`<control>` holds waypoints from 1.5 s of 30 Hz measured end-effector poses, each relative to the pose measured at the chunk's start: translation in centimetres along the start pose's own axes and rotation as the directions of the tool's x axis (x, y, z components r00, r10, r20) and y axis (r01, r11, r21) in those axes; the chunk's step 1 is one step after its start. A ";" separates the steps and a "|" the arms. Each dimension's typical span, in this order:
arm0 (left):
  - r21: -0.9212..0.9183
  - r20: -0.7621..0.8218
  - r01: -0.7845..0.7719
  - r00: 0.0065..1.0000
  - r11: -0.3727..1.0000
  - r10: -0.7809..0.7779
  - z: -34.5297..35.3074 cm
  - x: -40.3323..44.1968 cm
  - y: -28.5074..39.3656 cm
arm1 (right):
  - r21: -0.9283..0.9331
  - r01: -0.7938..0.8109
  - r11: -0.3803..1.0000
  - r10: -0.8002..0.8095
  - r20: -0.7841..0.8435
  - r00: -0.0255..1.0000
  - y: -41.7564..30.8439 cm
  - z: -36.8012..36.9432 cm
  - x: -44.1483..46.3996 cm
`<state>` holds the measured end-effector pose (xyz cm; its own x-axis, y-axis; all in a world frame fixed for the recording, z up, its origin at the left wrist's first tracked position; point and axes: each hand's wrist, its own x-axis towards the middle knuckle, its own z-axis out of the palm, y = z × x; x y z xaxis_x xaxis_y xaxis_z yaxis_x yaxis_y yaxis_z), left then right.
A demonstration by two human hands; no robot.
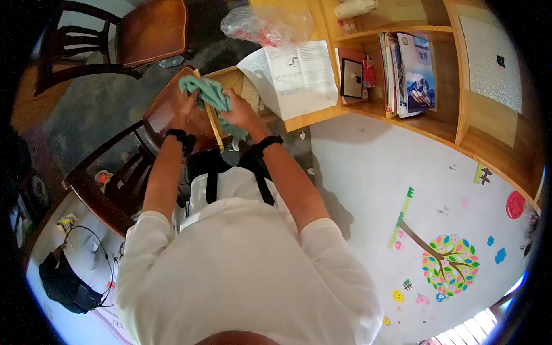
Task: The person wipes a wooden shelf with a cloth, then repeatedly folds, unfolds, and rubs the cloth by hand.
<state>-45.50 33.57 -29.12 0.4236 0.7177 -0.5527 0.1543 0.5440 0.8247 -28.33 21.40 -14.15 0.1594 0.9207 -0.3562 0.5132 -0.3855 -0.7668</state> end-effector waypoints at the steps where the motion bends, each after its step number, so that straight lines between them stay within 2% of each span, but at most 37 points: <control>1: -0.006 0.002 0.004 1.000 1.000 -0.004 0.7 0.4 1.3 | -0.005 -0.005 1.000 0.005 0.003 1.000 0.4 -0.1 0.4; 3: 0.387 -0.064 0.029 0.998 0.921 -0.005 1.6 0.9 3.0 | -0.075 0.017 0.997 -0.016 0.010 1.000 1.3 0.5 0.7; 5: 0.358 -0.032 0.046 0.999 0.933 -0.037 1.4 2.0 -0.3 | -0.088 0.021 0.996 -0.014 0.082 0.997 3.5 2.6 0.1; 7: 0.442 0.078 0.110 0.984 0.890 -0.161 0.9 2.6 -3.6 | -0.101 0.037 0.994 -0.022 0.148 0.989 6.4 5.4 -1.7; 8: 0.553 0.030 0.094 0.991 0.828 -0.133 1.4 0.6 -3.2 | -0.192 0.025 0.981 0.027 0.263 0.964 8.2 6.9 -2.6; 9: 0.554 0.028 0.098 0.990 0.827 -0.136 0.9 -0.6 -5.5 | -0.283 0.026 0.959 0.084 0.368 0.926 9.3 8.0 -3.5; 10: 0.722 0.147 -0.182 0.983 0.668 0.109 0.5 -1.5 -9.4 | -0.283 0.029 0.959 0.081 0.370 0.925 9.9 8.6 -4.6; 12: 0.809 0.313 -0.426 0.896 0.406 0.317 0.6 -3.6 -10.2 | -0.188 0.021 0.982 0.055 0.388 0.920 10.4 8.8 -6.8; 13: 0.795 0.232 -0.229 0.970 0.562 0.068 1.3 -5.7 -8.1 | -0.189 0.023 0.982 0.052 0.386 0.921 10.0 8.4 -7.4; 15: 0.757 0.173 -0.006 0.966 0.654 -0.191 1.6 -9.0 -6.8 | -0.310 -0.009 0.951 0.180 0.529 0.829 9.1 7.2 -8.3; 16: 0.701 0.200 -0.004 0.961 0.713 -0.191 1.5 -10.1 -7.5 | -0.313 -0.008 0.950 0.180 0.523 0.833 8.9 6.9 -8.4; 18: 0.639 0.233 -0.013 0.956 0.769 -0.177 1.7 -10.2 -9.0 | -0.323 -0.153 0.934 0.332 0.624 0.707 8.5 6.0 -8.4; 20: 0.493 0.294 -0.056 0.950 0.868 -0.106 1.0 -8.4 -14.7 | -0.343 -0.116 0.932 0.314 0.605 0.732 8.6 5.6 -7.6; 21: 0.494 0.295 -0.058 0.950 0.868 -0.104 0.9 -7.5 -13.4 | -0.358 -0.081 0.930 0.295 0.597 0.746 8.8 5.8 -7.1; 23: 0.602 0.036 0.084 0.991 0.794 -0.132 0.7 -5.5 -9.7 | -0.316 -0.217 0.924 0.365 0.555 0.748 6.6 3.9 -4.0; 25: 0.579 -0.107 0.093 0.994 0.810 -0.038 -0.1 -3.2 -6.2 | -0.169 -0.112 0.979 0.176 0.432 0.884 4.9 2.6 -1.4; 27: 0.529 -0.137 -0.007 0.986 0.848 0.093 -1.2 -1.1 -2.5 | -0.053 -0.121 0.991 0.132 0.300 0.945 3.8 2.4 0.8; 28: 0.510 -0.116 -0.052 0.985 0.858 0.129 -1.7 -0.3 -0.9 | -0.054 -0.126 0.991 0.136 0.308 0.941 3.4 2.8 1.1; 30: 0.493 -0.065 -0.108 0.985 0.863 0.161 -2.0 1.1 0.9 | -0.041 0.046 0.998 -0.048 -0.042 0.998 2.8 3.7 1.5; 34: 0.607 0.007 -0.101 0.993 0.788 0.122 -0.4 2.4 -0.9 | -0.128 -0.071 0.989 0.068 -0.029 0.997 5.6 7.9 -1.1; 36: 0.727 0.030 -0.115 0.990 0.677 0.137 0.3 1.2 -4.9 | -0.105 0.029 0.994 -0.020 0.086 0.996 6.8 9.8 -4.3; 38: 0.816 0.052 -0.147 0.982 0.559 0.182 1.1 -0.9 -10.1 | -0.265 -0.173 0.949 0.229 0.198 0.953 9.2 11.9 -7.2; 39: 0.820 0.052 -0.144 0.983 0.555 0.178 1.6 -2.5 -11.8 | -0.259 -0.175 0.950 0.230 0.199 0.953 10.4 12.5 -8.7; 40: 0.808 0.045 -0.135 0.985 0.574 0.167 2.0 -4.0 -12.7 | -0.260 -0.130 0.957 0.195 0.245 0.950 11.5 12.6 -9.9; 42: 0.691 -0.019 -0.036 0.998 0.722 0.068 3.7 -8.2 -10.1 | -0.251 -0.085 0.964 0.160 0.295 0.942 12.1 12.5 -11.4; 43: 0.536 -0.063 0.060 0.998 0.842 -0.031 4.5 -9.3 -9.7 | -0.271 -0.104 0.957 0.205 0.377 0.903 12.0 11.8 -11.2; 44: 0.537 -0.062 0.057 0.998 0.842 -0.027 4.5 -9.3 -9.1 | -0.296 -0.121 0.948 0.251 0.453 0.855 11.9 11.3 -10.9; 45: 0.563 -0.080 0.016 0.996 0.826 0.035 4.4 -8.9 -9.4 | -0.296 -0.120 0.948 0.250 0.452 0.856 12.0 11.2 -10.1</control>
<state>-46.76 20.16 -31.41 0.3559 0.7688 -0.5313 0.6371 0.2163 0.7398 -33.30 6.78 -25.71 -0.1165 0.6646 -0.7380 0.7167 -0.4582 -0.5257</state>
